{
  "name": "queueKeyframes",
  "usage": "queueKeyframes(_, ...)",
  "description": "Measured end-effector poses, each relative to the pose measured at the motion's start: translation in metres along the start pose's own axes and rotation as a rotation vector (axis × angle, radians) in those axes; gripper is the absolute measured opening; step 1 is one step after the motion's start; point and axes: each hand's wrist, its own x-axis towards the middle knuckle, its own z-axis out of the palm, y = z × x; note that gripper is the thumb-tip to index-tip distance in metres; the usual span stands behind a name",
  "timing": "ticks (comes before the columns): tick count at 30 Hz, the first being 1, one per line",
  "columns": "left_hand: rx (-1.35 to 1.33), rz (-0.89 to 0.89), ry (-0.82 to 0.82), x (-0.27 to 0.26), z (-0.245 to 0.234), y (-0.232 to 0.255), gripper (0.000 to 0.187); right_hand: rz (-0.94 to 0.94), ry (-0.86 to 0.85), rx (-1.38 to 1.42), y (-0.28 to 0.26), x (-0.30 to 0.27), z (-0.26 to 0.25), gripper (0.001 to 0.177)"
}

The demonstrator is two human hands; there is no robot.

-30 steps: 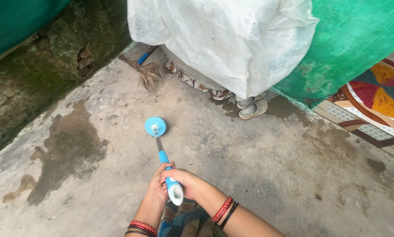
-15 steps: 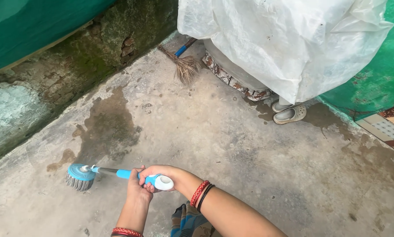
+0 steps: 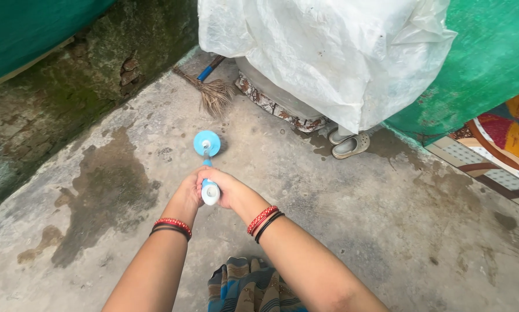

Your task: Scrubbing the concrete floor with a blue long-handled brush.

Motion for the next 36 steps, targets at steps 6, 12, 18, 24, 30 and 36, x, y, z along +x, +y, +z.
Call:
queueKeyframes(6,0.140,0.068,-0.162,-0.001,0.115,0.008,0.015,-0.153,0.166,-0.073,-0.088,-0.022,0.000,0.006)
queueKeyframes(12,0.078,0.041,-0.234,0.017,0.115,0.012,0.014,-0.094,0.196,-0.215,-0.083,0.002,-0.008,0.007)
queueKeyframes(18,-0.110,0.245,-0.060,0.001,0.014,0.000,0.010,0.125,0.027,-0.308,-0.028,0.039,-0.002,0.007)
queueKeyframes(24,0.032,0.476,0.333,-0.051,-0.083,-0.013,0.026,0.321,-0.232,-0.482,0.012,0.031,0.033,0.020)
queueKeyframes(30,-0.125,0.308,0.659,-0.120,-0.087,-0.033,0.016,0.535,-0.199,-1.361,0.015,0.013,0.086,0.032)
queueKeyframes(36,-0.205,0.272,0.650,-0.129,-0.059,-0.043,0.021,0.332,-0.286,-1.771,0.009,-0.001,0.083,0.027)
